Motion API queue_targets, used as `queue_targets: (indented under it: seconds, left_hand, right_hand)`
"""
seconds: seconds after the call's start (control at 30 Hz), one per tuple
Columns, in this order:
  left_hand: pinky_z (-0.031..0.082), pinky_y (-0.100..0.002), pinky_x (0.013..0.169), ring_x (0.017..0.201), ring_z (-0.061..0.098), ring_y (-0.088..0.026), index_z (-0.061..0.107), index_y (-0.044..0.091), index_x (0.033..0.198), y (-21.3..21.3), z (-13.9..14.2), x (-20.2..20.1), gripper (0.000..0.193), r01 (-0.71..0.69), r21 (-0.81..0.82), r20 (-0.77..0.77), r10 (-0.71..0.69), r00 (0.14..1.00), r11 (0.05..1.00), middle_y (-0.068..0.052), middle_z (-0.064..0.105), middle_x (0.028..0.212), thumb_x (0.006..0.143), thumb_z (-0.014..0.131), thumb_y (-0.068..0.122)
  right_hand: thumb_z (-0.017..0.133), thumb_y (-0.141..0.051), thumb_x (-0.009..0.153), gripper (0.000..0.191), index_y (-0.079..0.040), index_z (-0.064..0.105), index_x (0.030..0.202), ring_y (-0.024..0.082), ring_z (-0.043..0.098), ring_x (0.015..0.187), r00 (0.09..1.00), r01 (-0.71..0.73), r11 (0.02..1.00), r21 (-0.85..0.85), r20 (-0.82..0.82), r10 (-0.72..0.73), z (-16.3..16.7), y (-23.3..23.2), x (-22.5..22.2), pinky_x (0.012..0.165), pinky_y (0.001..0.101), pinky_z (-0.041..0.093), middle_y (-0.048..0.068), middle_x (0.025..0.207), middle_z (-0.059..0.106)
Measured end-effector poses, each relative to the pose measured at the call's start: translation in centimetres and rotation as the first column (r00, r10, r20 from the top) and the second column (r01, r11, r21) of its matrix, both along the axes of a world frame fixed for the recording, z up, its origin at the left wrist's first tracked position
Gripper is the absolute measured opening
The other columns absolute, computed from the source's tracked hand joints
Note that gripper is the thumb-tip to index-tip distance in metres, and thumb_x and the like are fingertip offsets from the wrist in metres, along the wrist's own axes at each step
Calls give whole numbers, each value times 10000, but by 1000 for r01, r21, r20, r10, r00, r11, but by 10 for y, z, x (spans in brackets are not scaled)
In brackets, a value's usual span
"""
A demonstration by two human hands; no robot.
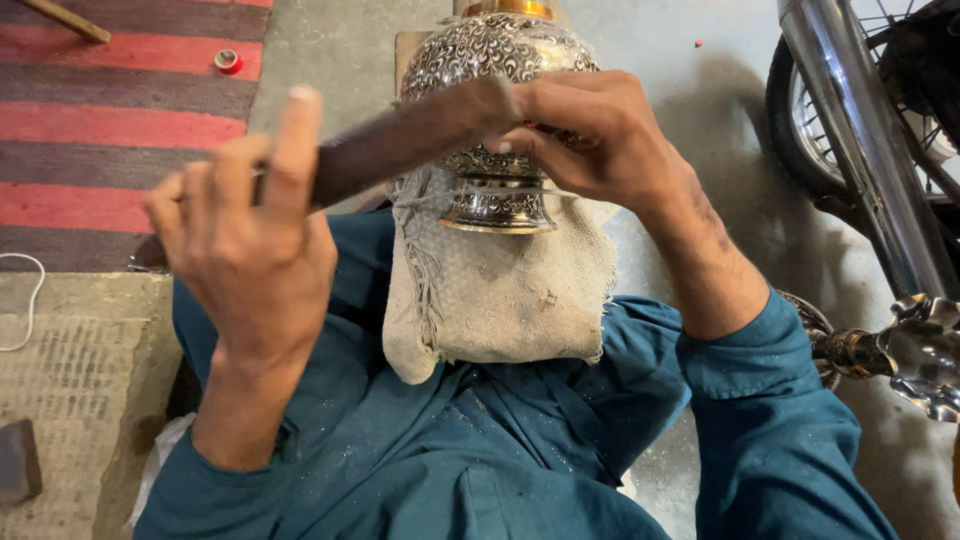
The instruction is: The person sits cross-legged on the floor with an engraved metal vase resting on a cloth cushion on their lap. They hold a small punch against the vase's patterned surface and strike it repeatedly with a wooden mallet, repositioning the punch to work along the decorative design, then rotate the vase to reach other areas.
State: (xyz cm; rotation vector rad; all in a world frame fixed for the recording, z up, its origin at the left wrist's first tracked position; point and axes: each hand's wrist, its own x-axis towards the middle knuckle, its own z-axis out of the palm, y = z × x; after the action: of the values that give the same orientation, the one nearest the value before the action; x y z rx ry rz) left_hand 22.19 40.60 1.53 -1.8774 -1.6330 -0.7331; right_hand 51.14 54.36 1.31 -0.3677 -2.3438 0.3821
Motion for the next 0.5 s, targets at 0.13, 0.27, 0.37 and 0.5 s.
queue_targets:
  seconds: [0.13,0.27,0.37,0.5]
  left_hand:
    - [455,-420,820,907,617,-231,453,191,1525,6,0,5,669,18,9,-31,-18,999,1000,-28,600,1026,979,789,-2]
    - [458,-420,836,895,601,-218,418,202,1548,9,-5,9,679,43,24,-44,-42,998,999,-17,587,1056,995,766,18]
    - [456,-420,878,941,595,-204,408,227,1587,5,-7,10,681,35,11,-38,-34,999,999,-11,579,1084,1044,764,23]
    - [443,-345,901,1010,563,-164,320,257,1620,1,-5,11,706,189,25,227,-190,955,982,-7,581,1263,1046,627,-15]
  right_hand:
    - [773,-78,1028,205,-59,718,1224,198,716,857,1000,17,1000,-21,-11,-17,1,-2,7,759,327,567,69,955,727]
    - [808,-89,986,217,-66,752,1194,221,688,782,996,75,997,-34,42,-73,5,-3,13,708,364,540,86,892,716]
    - [786,-89,1027,220,-76,732,1240,209,727,886,1000,14,999,-33,-2,-14,9,-1,16,758,327,575,71,989,740]
    - [768,-86,1072,203,-54,692,1258,197,755,929,999,-7,999,-42,-33,6,12,-5,19,809,312,594,56,1016,753]
